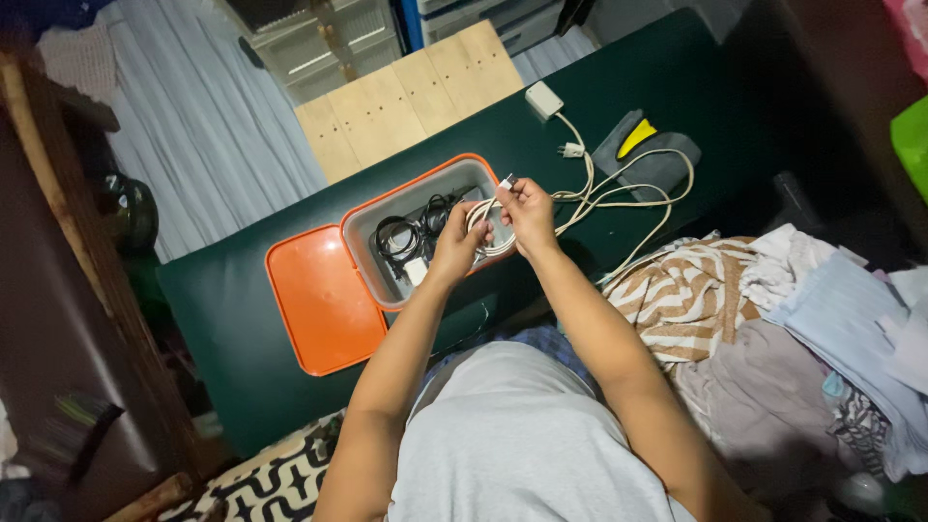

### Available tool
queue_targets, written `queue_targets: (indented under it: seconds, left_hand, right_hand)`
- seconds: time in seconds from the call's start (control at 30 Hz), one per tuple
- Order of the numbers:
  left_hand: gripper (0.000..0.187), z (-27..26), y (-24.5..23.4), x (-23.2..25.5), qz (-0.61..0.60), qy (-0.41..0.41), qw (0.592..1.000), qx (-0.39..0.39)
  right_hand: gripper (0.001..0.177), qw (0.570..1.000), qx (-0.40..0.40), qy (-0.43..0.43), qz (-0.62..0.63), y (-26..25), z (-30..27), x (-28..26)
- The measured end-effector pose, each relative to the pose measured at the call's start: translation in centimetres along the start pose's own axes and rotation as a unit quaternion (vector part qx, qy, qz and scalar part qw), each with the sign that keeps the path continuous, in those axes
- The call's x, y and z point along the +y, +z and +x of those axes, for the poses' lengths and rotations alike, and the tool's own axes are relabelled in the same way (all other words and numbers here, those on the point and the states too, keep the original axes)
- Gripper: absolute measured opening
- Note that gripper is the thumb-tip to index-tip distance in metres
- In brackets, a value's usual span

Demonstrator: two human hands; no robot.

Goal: The person coils various cables and places them into an orange-lidded plastic container. They handle black and white cables, including a power adapter, and arrange them neatly inside the container.

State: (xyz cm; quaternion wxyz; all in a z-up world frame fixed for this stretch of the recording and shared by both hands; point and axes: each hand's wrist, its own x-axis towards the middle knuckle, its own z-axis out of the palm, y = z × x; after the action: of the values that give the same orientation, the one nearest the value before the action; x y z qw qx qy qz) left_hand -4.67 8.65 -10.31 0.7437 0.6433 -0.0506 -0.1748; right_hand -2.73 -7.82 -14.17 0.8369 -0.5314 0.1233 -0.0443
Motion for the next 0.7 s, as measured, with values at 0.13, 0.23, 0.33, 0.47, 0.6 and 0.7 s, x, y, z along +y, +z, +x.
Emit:
queue_targets:
  seconds: [0.13, 0.23, 0.33, 0.47, 0.6, 0.7]
  left_hand:
    - [0.034, -0.8, -2.6, -0.8, 0.260, 0.135, 0.951, 0.101]
    - [0.028, -0.3, -5.9, -0.5, 0.342, 0.195, 0.911, 0.123]
    - [0.022, 0.1, -8.2, 0.9, 0.350, 0.152, 0.914, 0.140]
    - [0.015, 0.5, -9.4, 2.4, 0.307, 0.123, 0.928, 0.171]
    - [0.017, 0.8, -10.6, 2.0, 0.306, 0.095, 0.928, 0.191]
    - [0.019, 0.9, -11.2, 1.2, 0.300, 0.084, 0.925, 0.216]
  right_hand:
    - [0.021, 0.998, -0.019, 0.029, 0.054, 1.9, -0.3, 1.3]
    - [0.019, 0.990, -0.056, 0.120, 0.050, 3.3, -0.5, 1.2]
    - [0.011, 0.977, -0.087, 0.189, 0.037, 4.6, 0.2, 1.9]
    - [0.018, 0.963, -0.135, 0.229, 0.048, 5.8, 0.6, 3.9]
    - [0.027, 0.954, -0.254, 0.083, -0.136, 6.0, 0.2, 4.1]
    - [0.030, 0.914, -0.276, -0.019, -0.297, 6.3, 0.3, 3.3]
